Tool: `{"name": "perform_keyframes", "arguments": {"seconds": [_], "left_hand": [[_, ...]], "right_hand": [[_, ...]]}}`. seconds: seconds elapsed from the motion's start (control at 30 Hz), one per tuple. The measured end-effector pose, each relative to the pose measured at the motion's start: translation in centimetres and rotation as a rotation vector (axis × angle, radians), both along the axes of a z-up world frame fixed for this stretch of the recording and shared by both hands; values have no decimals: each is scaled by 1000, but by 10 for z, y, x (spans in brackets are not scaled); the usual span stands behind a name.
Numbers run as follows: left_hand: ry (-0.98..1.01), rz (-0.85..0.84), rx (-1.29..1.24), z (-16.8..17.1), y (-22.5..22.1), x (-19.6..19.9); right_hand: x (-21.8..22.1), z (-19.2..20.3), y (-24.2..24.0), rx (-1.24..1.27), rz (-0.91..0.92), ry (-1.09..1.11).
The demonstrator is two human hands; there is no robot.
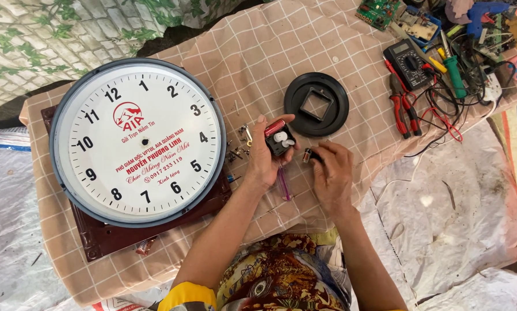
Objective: The person removes the back cover of a round wall clock and uses pliers to adjust a small metal tab on the clock's internal mechanism. The person holds the mechanism with one hand while manipulating the tab with the other.
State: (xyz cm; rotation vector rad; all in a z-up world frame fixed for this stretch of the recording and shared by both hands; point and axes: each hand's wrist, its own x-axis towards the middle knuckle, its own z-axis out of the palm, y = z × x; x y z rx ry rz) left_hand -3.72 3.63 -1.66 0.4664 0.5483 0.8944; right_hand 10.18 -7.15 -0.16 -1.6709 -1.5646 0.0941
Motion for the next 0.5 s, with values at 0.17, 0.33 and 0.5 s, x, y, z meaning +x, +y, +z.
{"name": "perform_keyframes", "arguments": {"seconds": [0.17, 0.33, 0.5], "left_hand": [[127, 60, 111, 5, -4, 0], [163, 68, 143, 5, -3, 1], [222, 71, 189, 4, -5, 3]], "right_hand": [[-8, 2, -6, -33, 1, -166], [-13, 0, -4, -60, 9, -237], [-8, -5, -3, -81, -9, -263]]}}
